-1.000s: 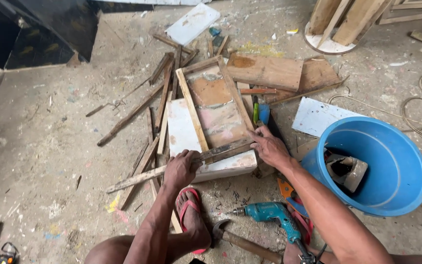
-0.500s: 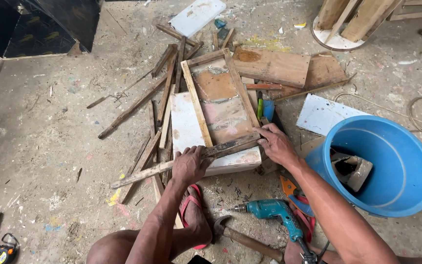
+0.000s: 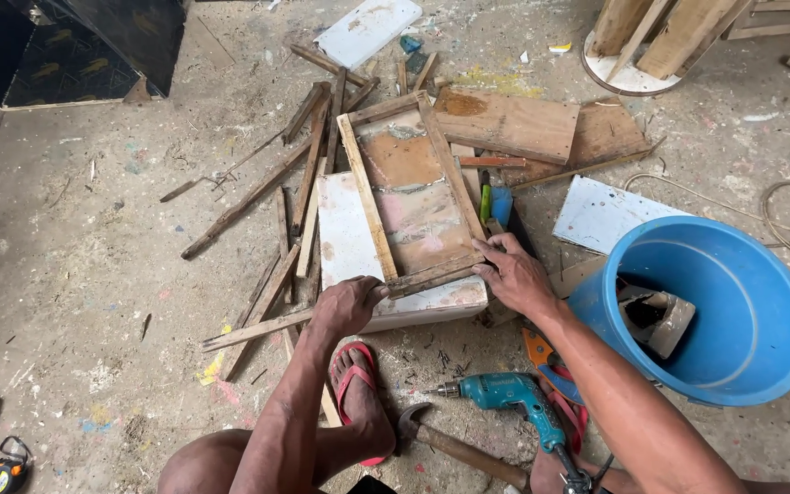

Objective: Drilling holes into wooden panels and organizing wood scraps on the floor.

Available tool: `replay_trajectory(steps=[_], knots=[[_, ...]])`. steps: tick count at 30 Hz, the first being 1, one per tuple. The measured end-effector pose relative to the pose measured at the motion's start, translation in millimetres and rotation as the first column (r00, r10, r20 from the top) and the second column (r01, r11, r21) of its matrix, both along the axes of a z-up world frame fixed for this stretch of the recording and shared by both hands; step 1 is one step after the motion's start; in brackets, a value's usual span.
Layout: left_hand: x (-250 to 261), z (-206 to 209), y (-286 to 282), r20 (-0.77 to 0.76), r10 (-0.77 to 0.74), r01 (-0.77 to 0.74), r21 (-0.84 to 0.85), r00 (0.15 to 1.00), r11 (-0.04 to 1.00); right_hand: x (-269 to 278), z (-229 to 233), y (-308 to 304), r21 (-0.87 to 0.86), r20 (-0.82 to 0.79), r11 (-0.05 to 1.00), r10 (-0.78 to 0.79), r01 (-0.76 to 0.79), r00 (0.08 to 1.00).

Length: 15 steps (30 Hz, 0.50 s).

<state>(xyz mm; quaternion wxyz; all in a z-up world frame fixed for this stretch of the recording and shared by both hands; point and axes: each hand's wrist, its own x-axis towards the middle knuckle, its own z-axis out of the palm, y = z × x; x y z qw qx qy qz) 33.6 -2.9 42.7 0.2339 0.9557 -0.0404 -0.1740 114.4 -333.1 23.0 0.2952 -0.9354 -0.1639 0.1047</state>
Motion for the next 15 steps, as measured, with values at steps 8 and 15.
replay_trajectory(steps=[8, 15], knots=[[-6, -5, -10, 0.021, 0.047, -0.047, -0.003, 0.999, 0.999, -17, 1, 25, -0.061, 0.551, 0.987, -0.091, 0.149, 0.829], [-4, 4, -27, 0.147, 0.046, -0.032, -0.094, 0.988, 0.995, -64, 25, 65, 0.532, 0.243, 0.843, -0.237, 0.075, 0.940]])
